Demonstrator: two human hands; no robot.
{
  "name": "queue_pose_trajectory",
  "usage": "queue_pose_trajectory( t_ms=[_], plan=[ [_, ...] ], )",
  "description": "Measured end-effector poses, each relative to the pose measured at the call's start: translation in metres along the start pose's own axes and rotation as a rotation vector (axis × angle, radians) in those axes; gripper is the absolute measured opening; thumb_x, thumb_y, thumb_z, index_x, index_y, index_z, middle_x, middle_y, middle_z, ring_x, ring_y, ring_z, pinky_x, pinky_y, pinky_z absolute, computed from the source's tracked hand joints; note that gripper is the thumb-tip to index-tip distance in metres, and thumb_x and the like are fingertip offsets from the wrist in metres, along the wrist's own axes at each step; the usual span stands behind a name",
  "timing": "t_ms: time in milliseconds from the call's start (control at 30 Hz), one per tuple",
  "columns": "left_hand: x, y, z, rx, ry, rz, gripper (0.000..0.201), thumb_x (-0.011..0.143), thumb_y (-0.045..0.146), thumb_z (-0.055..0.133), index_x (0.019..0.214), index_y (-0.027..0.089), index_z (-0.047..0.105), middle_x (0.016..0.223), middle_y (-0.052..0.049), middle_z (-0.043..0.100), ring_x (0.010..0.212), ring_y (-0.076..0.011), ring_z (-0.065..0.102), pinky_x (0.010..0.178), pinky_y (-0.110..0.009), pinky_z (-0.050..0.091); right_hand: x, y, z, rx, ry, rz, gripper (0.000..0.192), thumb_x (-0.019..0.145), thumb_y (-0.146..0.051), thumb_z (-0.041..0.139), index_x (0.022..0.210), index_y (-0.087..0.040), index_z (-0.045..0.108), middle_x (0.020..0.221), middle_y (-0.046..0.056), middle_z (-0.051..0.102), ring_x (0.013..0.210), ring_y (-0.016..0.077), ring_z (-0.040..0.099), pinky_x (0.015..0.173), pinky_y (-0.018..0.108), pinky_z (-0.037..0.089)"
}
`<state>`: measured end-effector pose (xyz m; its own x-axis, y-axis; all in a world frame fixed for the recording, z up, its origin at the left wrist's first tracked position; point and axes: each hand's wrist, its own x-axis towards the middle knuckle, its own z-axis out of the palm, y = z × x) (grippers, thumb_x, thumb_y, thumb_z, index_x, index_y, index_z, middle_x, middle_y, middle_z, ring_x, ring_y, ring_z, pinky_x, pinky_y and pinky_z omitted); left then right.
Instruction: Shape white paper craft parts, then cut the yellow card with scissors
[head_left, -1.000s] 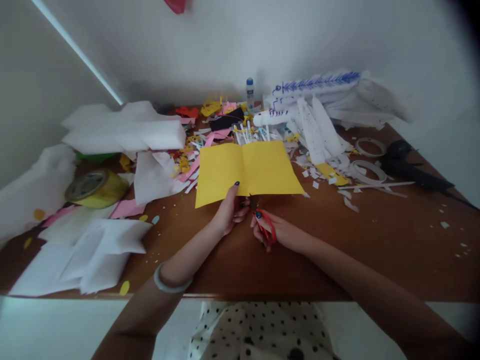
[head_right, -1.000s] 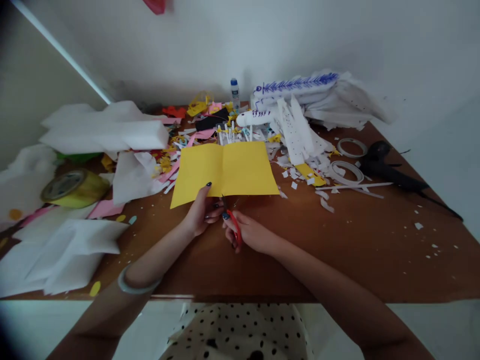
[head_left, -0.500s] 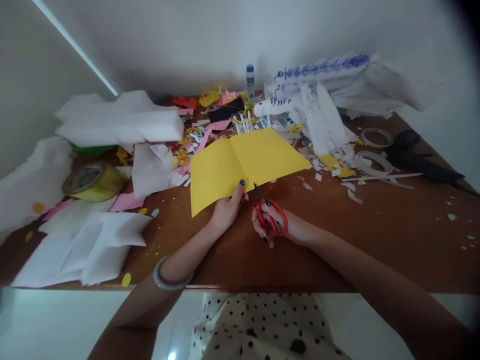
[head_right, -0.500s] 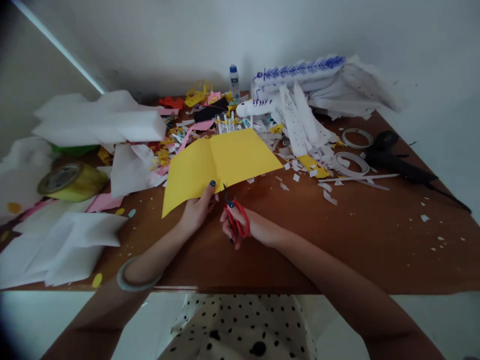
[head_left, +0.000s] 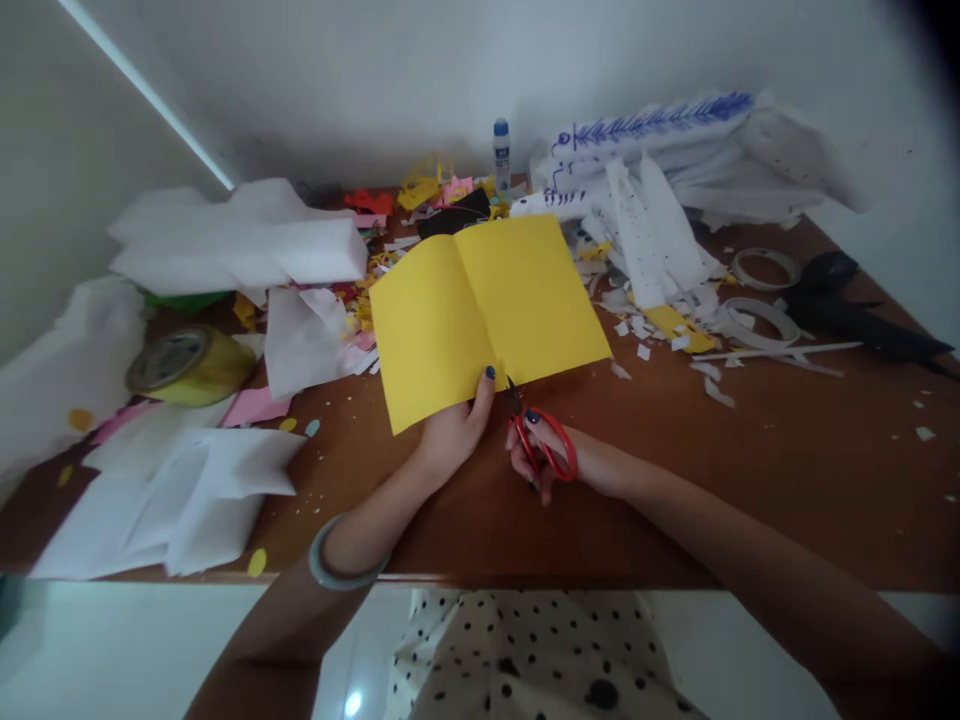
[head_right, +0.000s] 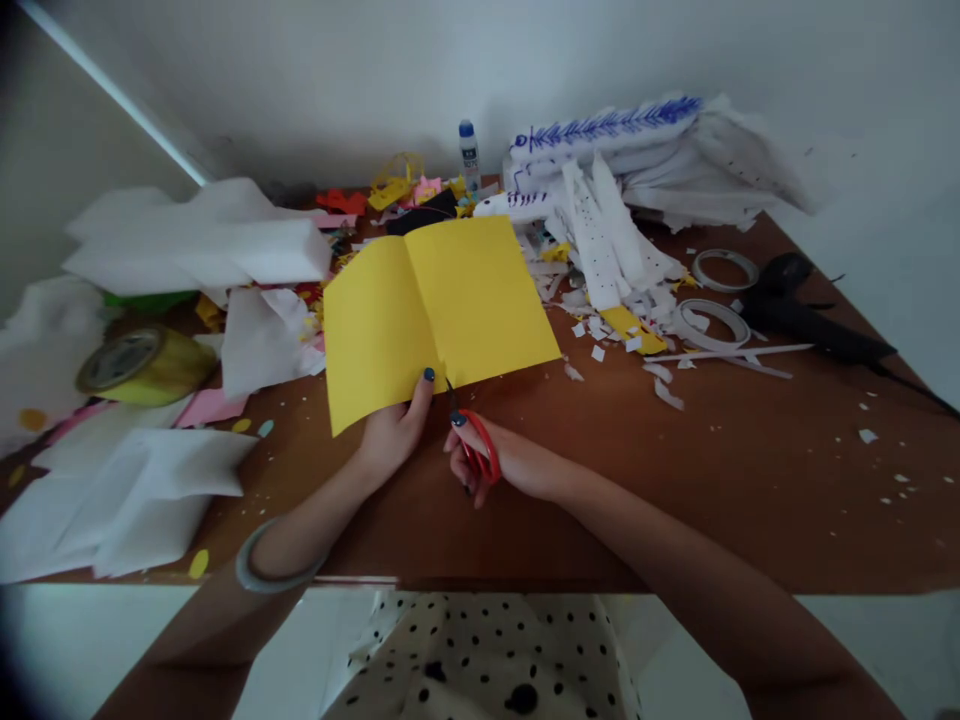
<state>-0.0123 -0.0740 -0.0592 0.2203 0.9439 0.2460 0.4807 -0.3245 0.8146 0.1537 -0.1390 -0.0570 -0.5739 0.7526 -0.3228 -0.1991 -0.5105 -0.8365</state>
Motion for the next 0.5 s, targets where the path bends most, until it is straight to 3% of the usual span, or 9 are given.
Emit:
queue_pose_trajectory(
  t_ms=[200,300,400,500],
  plan=[
    [-0.002,0.001,0.0,-0.12,0.059,-0.038,0.033,0.086,0.046,0.054,0.098,0.018,0.066,0.101,-0.011,0.07,0.109,-0.0261,0.06,0.104,-0.04,0.04,0.001,0.003,0.001,0.005,-0.04,-0.037,0.051,0.084,-0.071,0.041,0.091,-0.02,0.045,0.062,-0.004,0.052,0.05,0.0087,0.052,0.045,0.021,0.052],
    [0.001,-0.002,0.003,-0.272,0.047,-0.255,0.04,0.08,0.055,0.056,0.089,0.017,0.064,0.084,-0.009,0.069,0.09,-0.0236,0.064,0.076,-0.034,0.052,0.001,0.001,0.001,0.013,-0.011,-0.008,0.055,0.08,-0.075,0.043,0.09,-0.021,0.045,0.061,-0.004,0.053,0.049,0.0087,0.051,0.044,0.021,0.051],
    [0.007,-0.003,0.004,-0.507,-0.049,-0.522,0.051,0.077,0.067,0.049,0.08,0.017,0.059,0.066,-0.005,0.063,0.057,-0.0151,0.057,0.043,-0.023,0.036,0.0,-0.002,0.001,0.038,0.042,0.044,0.055,0.082,-0.074,0.041,0.089,-0.02,0.046,0.06,-0.003,0.053,0.05,0.0092,0.051,0.043,0.021,0.05],
    [0.011,-0.004,0.004,-0.605,-0.072,-0.586,0.053,0.077,0.069,0.045,0.075,0.017,0.055,0.059,-0.002,0.057,0.043,-0.0092,0.043,0.036,-0.02,0.019,-0.001,-0.005,0.001,0.059,0.065,0.055,0.049,0.087,-0.068,0.038,0.089,-0.02,0.047,0.06,-0.002,0.053,0.05,0.0097,0.051,0.043,0.021,0.05]
  ],
)
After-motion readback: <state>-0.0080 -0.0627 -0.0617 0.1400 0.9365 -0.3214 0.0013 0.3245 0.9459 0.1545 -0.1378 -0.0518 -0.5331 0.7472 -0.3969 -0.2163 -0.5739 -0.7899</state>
